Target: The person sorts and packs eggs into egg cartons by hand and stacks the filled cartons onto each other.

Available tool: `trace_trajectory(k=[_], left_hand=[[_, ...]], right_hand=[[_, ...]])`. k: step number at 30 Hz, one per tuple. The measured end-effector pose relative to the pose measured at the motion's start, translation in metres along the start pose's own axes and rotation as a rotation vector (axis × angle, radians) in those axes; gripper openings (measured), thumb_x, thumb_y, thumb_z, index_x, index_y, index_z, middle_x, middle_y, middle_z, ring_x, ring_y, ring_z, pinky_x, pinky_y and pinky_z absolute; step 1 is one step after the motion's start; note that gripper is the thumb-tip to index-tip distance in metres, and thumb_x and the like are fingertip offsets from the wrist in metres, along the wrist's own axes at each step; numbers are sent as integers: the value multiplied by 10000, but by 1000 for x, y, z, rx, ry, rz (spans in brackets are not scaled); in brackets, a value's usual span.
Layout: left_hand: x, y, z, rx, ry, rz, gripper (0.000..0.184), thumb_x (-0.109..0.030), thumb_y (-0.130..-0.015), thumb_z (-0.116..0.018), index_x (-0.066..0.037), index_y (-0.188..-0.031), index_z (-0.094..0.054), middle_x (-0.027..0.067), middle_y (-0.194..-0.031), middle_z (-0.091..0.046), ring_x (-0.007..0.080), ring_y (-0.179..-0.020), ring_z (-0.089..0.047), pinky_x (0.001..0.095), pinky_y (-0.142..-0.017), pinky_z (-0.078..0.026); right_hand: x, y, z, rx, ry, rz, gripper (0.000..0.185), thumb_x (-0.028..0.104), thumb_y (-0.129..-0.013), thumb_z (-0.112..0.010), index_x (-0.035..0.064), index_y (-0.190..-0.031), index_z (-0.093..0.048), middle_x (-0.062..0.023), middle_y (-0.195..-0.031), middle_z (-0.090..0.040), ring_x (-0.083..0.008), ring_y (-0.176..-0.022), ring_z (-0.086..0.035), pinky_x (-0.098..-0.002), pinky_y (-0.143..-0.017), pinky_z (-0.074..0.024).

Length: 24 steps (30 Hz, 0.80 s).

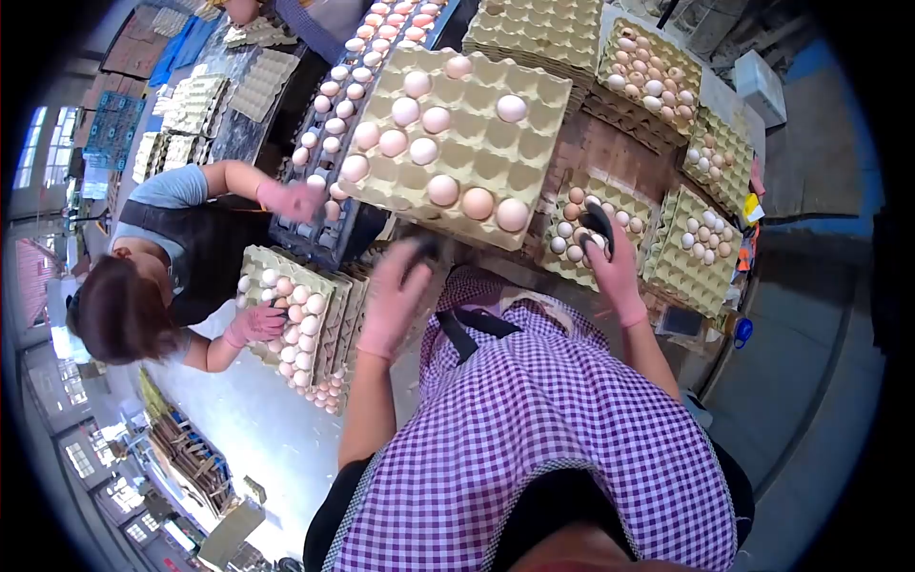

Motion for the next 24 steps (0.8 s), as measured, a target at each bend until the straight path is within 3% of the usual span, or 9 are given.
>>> trace_trajectory(k=[3,6,9,14,18,21,22,23,24], left_hand=[[4,-63,61,-341,-331,-273,436,-133,-955,-586,22,-1360,-537,222,-1322,-593,356,-1251,-545,421,-1098,-396],[52,-116,76,-165,-795,-415,459,-208,-966,-589,14,-1357,-498,263,-1375,-514,440,-1291,-470,500,-1090,-388],[55,-115,86,-88,-544,-368,476,-177,-906,-663,-45,-1345,-535,233,-1365,-505,418,-1293,-475,494,-1134,-370],[71,-127,106,-132,0,-320,471,-95,-790,-785,-18,-1235,-651,156,-1235,-656,356,-1128,-629,397,-994,-499],[70,-127,114,-134,735,-15,506,38,-859,-667,37,-1356,-573,136,-1300,-646,165,-1171,-610,317,-1009,-491],[62,-143,126,-171,1331,-108,354,-99,-963,-537,57,-1278,-583,145,-1219,-634,214,-1102,-628,340,-974,-519],[62,-158,127,-250,1058,-266,335,-155,-981,-506,60,-1222,-593,119,-1205,-613,224,-1071,-629,371,-929,-539],[62,-175,139,-40,804,-125,364,-198,-960,-570,18,-1252,-594,140,-1209,-610,258,-1058,-643,390,-906,-540],[37,-185,144,32,281,-239,396,-238,-937,-616,-25,-1269,-596,155,-1230,-597,280,-1052,-650,396,-897,-541]], right_hand=[[121,-43,-56,96,324,441,505,197,-852,-720,46,-1314,-585,-150,-1199,-653,-302,-1135,-618,-415,-1016,-449],[154,-74,-129,64,714,589,474,224,-812,-759,99,-1248,-621,-117,-1153,-634,-301,-1103,-602,-430,-1007,-429],[144,-80,-155,181,788,541,434,242,-792,-778,128,-1186,-634,-89,-1121,-614,-287,-1083,-596,-431,-997,-428],[147,-78,-152,198,752,531,364,172,-813,-742,115,-1161,-654,-107,-1114,-623,-303,-1079,-597,-468,-1049,-424],[152,-82,-147,57,613,386,359,155,-833,-737,93,-1179,-665,-120,-1120,-648,-324,-1041,-618,-428,-999,-482],[168,-101,-137,-118,-492,-183,336,220,-912,-672,46,-1199,-664,-150,-1159,-673,-300,-935,-656,-379,-847,-534],[171,-108,-139,-124,-495,-183,336,220,-912,-672,46,-1199,-664,-150,-1159,-673,-300,-935,-656,-379,-847,-534],[176,-120,-145,-15,-320,-185,342,245,-914,-664,42,-1190,-668,-148,-1140,-669,-293,-915,-658,-379,-835,-532],[180,-134,-153,93,-145,-180,352,269,-915,-655,38,-1180,-673,-145,-1122,-665,-285,-895,-660,-379,-824,-530]])
Point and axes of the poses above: each hand's wrist, its own y-axis away from the middle knuckle, its own z-axis out of the back of the hand, x = y × z, the point moved 1 cm from there along -y, towards the middle knuckle
